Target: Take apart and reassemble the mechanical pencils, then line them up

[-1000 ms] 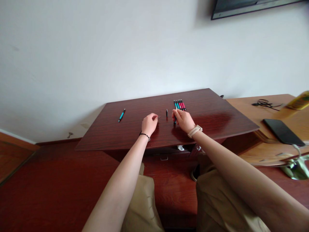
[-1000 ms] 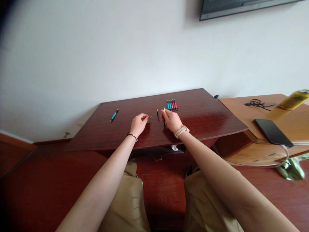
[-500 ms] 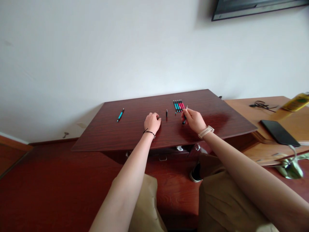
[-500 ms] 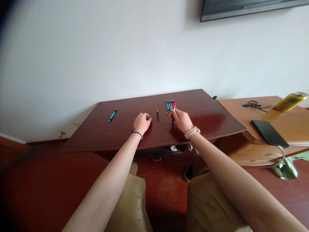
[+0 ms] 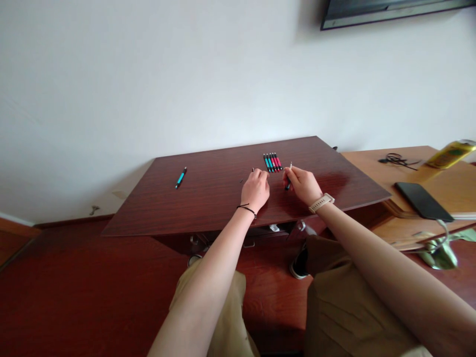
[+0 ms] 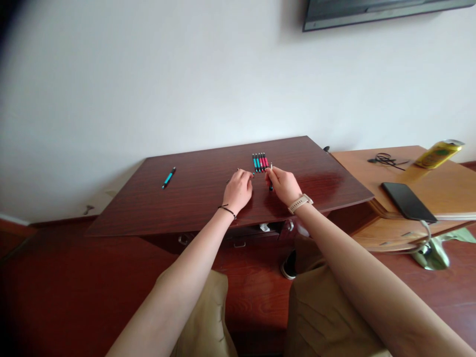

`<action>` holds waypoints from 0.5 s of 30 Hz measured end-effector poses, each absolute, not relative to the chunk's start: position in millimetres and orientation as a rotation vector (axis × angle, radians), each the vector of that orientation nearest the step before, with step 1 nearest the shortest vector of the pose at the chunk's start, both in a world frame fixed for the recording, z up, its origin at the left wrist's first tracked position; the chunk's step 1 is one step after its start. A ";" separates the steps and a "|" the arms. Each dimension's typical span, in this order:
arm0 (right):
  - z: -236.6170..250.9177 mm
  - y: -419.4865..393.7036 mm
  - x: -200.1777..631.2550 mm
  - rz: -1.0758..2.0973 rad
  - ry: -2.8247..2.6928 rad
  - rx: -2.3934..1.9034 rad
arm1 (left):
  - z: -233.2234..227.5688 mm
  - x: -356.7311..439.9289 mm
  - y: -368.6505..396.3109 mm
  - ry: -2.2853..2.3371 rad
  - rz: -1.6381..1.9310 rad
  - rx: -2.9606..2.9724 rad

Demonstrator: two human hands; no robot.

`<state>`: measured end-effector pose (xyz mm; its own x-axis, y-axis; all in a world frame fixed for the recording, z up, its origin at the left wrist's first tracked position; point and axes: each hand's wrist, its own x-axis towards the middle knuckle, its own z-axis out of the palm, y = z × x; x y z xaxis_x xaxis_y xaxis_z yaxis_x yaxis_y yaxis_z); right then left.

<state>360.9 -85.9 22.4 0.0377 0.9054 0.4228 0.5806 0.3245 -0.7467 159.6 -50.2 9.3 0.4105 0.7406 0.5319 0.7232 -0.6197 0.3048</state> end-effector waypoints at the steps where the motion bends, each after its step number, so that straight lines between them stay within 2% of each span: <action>1: 22.5 -85.9 361.0 0.425 -1.651 -1.363 | 6.5 164.5 -51.2 1.352 0.974 2.645; 15: 18.6 -86.4 360.8 0.466 -1.614 -1.335 | -0.7 208.2 -55.5 1.523 0.842 2.627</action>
<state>360.8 -86.4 18.6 0.0539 0.9046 0.4229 0.5400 0.3299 -0.7743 208.2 -55.5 -0.7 0.3898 0.8034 0.4501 0.8085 -0.5326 0.2503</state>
